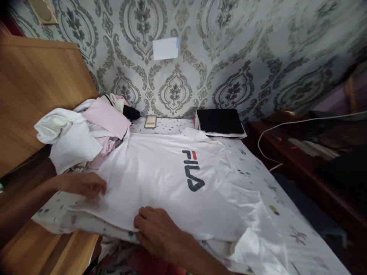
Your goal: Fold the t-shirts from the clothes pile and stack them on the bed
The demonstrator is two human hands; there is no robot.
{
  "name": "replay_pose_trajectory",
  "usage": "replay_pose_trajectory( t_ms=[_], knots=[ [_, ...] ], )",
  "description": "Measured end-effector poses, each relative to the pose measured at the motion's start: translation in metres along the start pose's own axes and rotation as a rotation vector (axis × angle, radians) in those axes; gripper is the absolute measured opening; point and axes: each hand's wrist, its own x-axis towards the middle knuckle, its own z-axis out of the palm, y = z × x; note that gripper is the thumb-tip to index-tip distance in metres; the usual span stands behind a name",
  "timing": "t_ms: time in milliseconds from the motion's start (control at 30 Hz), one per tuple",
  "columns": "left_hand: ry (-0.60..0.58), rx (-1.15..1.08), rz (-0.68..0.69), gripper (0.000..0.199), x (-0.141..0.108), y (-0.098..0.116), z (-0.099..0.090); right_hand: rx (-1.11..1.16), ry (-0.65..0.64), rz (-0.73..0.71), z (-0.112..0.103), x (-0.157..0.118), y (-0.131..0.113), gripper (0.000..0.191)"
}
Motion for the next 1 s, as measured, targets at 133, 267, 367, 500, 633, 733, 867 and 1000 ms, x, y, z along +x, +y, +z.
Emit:
replay_pose_trajectory(
  t_ms=[133, 267, 367, 500, 633, 733, 867, 1000],
  knots=[
    [0.607, 0.296, -0.218, 0.034, 0.041, -0.014, -0.014, -0.096, 0.08, -0.088, 0.01, 0.033, -0.011, 0.044],
    [0.769, 0.341, -0.417, 0.036, 0.078, -0.029, -0.025, -0.246, 0.144, -0.171, 0.029, 0.086, -0.034, 0.043],
    [0.777, 0.023, -0.425, 0.033, 0.091, -0.038, -0.036, -0.295, 0.159, -0.217, 0.035, 0.115, -0.046, 0.024],
    [0.764, -0.298, -0.399, 0.028, 0.098, -0.042, -0.05, -0.103, 0.141, -0.134, 0.031, 0.125, -0.043, 0.017],
    [0.764, -0.498, -0.328, 0.026, 0.11, -0.033, -0.053, 0.76, 0.249, 0.055, 0.03, 0.123, -0.023, 0.007],
    [0.795, -0.578, -0.271, 0.027, 0.12, -0.025, -0.055, 1.397, 0.249, 0.162, 0.032, 0.12, -0.012, 0.009],
    [0.909, -0.557, -0.245, 0.04, 0.116, -0.025, -0.062, 1.668, 0.231, 0.134, 0.035, 0.116, -0.009, 0.013],
    [0.964, -0.091, -0.354, 0.047, 0.098, -0.024, -0.058, 1.399, 0.19, 0.036, 0.042, 0.117, -0.01, 0.012]
  ],
)
